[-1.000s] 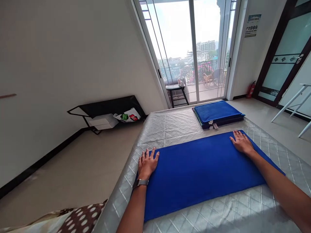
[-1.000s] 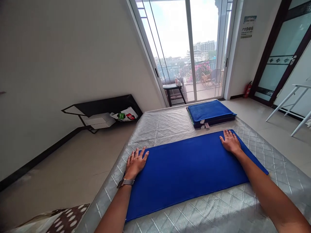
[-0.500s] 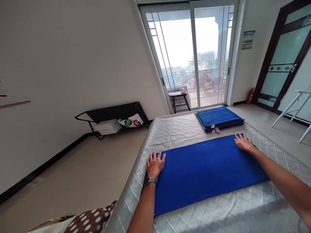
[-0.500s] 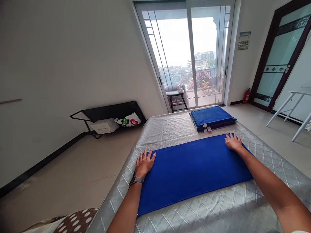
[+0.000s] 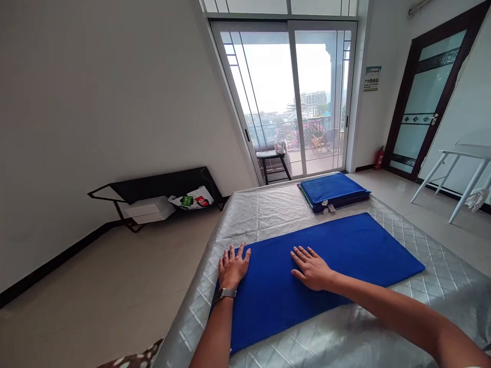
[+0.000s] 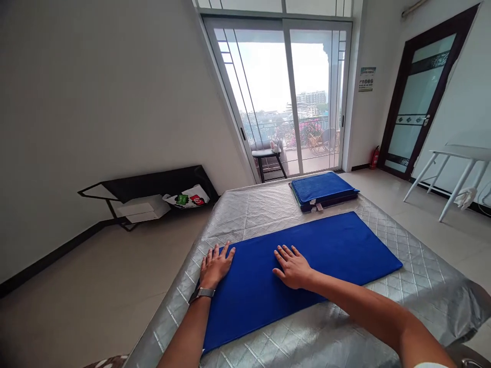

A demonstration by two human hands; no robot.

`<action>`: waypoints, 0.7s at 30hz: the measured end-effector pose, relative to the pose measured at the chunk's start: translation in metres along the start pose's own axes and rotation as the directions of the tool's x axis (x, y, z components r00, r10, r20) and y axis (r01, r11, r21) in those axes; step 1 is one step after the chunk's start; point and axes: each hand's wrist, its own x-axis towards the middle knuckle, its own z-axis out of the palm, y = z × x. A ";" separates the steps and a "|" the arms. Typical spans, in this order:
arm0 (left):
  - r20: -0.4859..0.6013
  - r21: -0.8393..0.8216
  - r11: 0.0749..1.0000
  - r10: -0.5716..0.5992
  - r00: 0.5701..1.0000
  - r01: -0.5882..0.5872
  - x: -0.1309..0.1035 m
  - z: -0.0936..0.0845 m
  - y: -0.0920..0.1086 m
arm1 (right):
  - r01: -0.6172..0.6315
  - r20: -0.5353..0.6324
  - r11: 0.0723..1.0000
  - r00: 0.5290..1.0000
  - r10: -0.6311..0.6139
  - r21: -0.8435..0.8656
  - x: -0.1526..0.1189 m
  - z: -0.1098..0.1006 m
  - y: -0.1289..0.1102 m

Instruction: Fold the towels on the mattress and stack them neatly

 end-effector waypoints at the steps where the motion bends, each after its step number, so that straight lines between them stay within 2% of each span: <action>1: -0.002 0.000 1.000 -0.001 1.000 0.001 0.000 0.000 0.000 | -0.015 0.001 1.000 1.000 0.015 -0.001 -0.007 -0.002 0.008; 3: -0.007 -0.003 1.000 -0.001 1.000 0.001 0.000 0.002 0.000 | -0.083 -0.010 0.996 0.996 0.083 -0.023 -0.025 -0.011 0.036; 6: -0.009 -0.003 1.000 0.003 1.000 -0.003 0.001 0.004 -0.001 | -0.266 -0.030 0.959 0.964 0.265 -0.092 -0.061 -0.032 0.100; 9: -0.008 0.002 1.000 0.006 1.000 -0.006 0.002 0.004 -0.003 | -0.471 -0.066 0.868 0.882 0.467 -0.160 -0.102 -0.053 0.166; 12: 0.005 -0.009 1.000 0.021 1.000 -0.021 0.002 0.003 -0.005 | -0.597 -0.119 0.782 0.802 0.585 -0.179 -0.134 -0.067 0.214; 14: 0.017 -0.017 1.000 0.024 1.000 -0.024 0.001 0.003 -0.005 | -0.627 -0.125 0.758 0.779 0.614 -0.180 -0.146 -0.071 0.230; 16: 0.020 -0.019 1.000 0.014 1.000 -0.013 0.001 0.002 -0.004 | -0.637 -0.109 0.749 0.770 0.629 -0.180 -0.151 -0.073 0.235; 21: 0.006 -0.022 1.000 0.000 1.000 0.000 0.002 0.003 -0.002 | -0.662 -0.111 0.720 0.748 0.655 -0.210 -0.142 -0.079 0.223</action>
